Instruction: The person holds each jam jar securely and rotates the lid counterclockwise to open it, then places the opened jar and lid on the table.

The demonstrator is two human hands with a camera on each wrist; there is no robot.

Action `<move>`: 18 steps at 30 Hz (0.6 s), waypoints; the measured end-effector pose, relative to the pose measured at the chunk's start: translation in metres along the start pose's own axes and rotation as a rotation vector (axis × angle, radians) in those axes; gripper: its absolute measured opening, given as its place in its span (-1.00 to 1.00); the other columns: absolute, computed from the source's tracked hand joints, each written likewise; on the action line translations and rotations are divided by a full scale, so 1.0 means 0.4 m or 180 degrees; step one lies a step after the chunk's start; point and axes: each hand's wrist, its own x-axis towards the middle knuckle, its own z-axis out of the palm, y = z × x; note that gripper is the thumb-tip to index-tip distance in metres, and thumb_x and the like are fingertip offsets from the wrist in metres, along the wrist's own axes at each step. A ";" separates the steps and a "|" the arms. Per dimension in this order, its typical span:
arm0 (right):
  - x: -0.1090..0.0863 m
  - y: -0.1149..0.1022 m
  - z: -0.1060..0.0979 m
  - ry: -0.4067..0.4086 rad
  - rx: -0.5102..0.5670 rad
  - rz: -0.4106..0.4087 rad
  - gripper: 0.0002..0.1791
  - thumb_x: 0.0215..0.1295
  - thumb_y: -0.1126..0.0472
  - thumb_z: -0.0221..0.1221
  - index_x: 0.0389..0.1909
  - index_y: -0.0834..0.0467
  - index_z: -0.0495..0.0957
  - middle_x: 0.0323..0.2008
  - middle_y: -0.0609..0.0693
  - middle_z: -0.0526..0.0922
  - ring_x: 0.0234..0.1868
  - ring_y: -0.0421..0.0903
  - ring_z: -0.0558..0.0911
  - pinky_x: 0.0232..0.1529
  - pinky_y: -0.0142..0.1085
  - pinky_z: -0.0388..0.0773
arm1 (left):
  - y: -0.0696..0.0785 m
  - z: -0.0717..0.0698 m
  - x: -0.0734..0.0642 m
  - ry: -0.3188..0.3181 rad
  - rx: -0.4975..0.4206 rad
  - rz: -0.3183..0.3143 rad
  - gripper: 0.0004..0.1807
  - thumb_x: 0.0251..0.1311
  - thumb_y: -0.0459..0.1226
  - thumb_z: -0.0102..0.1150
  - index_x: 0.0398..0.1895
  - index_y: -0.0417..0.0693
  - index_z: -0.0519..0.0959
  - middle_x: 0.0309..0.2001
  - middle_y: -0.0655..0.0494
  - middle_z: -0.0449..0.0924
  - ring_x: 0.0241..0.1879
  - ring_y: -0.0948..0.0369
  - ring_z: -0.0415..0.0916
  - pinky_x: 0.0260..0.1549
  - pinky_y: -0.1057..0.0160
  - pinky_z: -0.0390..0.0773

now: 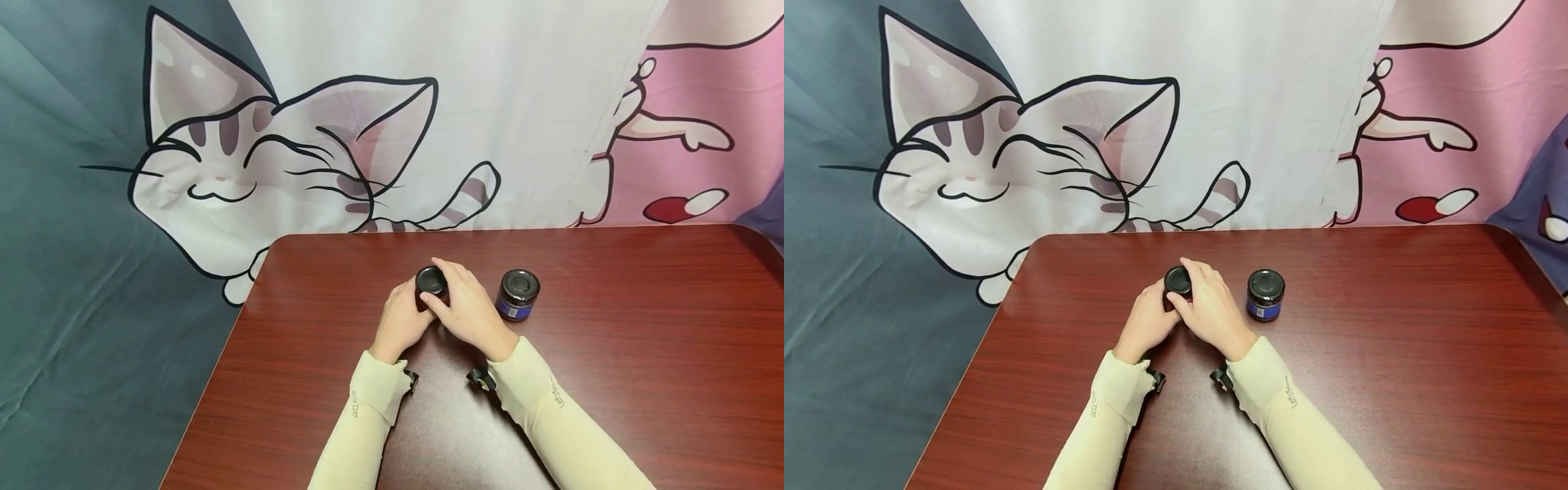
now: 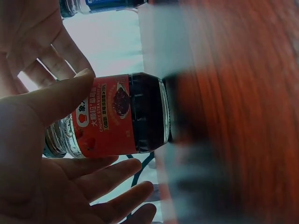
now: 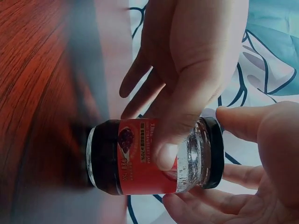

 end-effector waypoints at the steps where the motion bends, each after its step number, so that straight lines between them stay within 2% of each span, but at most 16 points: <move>1: 0.000 0.000 0.002 0.0007 -0.0001 0.0007 -0.34 0.22 0.03 0.17 0.29 0.20 0.25 0.18 0.13 0.38 0.19 0.07 0.37 0.14 -0.02 0.29 | 0.000 0.001 0.000 -0.0011 -0.0001 -0.0036 -0.40 0.09 -0.06 0.21 0.19 -0.08 0.39 0.08 0.04 0.52 0.16 0.11 0.37 0.21 0.14 0.20; 9: 0.001 -0.001 0.014 0.0083 0.0000 0.0053 -0.38 0.19 0.06 0.19 0.24 0.22 0.32 0.08 0.14 0.48 0.10 0.04 0.47 0.06 -0.05 0.39 | 0.001 -0.001 0.001 -0.0079 -0.0073 -0.0292 -0.41 0.08 -0.06 0.21 0.15 -0.16 0.40 0.04 0.00 0.54 0.09 0.04 0.42 0.06 0.07 0.37; 18: 0.000 -0.007 0.017 0.0101 0.0013 0.0132 -0.39 0.19 0.08 0.20 0.23 0.23 0.32 0.06 0.15 0.48 0.09 0.04 0.47 0.05 -0.06 0.38 | 0.010 -0.004 0.002 -0.0153 -0.0096 -0.0346 -0.44 0.11 -0.11 0.18 0.16 -0.18 0.39 0.00 -0.05 0.55 0.01 0.03 0.49 -0.03 0.07 0.44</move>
